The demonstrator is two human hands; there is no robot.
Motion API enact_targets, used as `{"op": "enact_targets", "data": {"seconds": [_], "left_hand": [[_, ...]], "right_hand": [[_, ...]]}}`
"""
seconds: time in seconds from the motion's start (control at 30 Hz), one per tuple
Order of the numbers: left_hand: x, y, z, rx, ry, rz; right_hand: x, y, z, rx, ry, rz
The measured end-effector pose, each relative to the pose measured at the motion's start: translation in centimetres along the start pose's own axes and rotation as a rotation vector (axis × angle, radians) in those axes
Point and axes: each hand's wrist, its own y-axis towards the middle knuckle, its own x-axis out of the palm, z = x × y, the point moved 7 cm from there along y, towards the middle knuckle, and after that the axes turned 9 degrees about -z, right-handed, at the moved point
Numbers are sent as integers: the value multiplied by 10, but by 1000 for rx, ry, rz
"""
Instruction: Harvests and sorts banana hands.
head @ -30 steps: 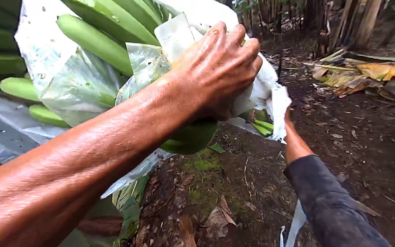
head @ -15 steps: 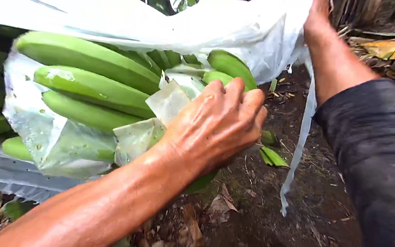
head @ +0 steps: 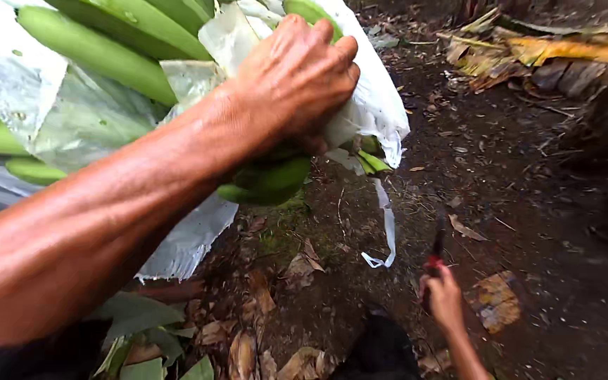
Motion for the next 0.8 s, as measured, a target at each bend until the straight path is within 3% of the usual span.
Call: {"op": "enact_targets", "data": {"seconds": [0.1, 0.2, 0.3, 0.57, 0.8], "left_hand": [[-3, 16, 8, -34, -95, -40], [-7, 27, 17, -69, -126, -49], [-16, 34, 25, -80, -49, -99], [-17, 55, 35, -84, -7, -77], [-4, 74, 38, -88, 4, -85]], "right_hand": [[28, -30, -33, -324, -223, -88], [47, -6, -93, -675, -390, -105], [65, 27, -134, -848, -442, -66], [77, 97, -170, -994, -475, 2], [90, 128, -187, -1007, -513, 59]]}}
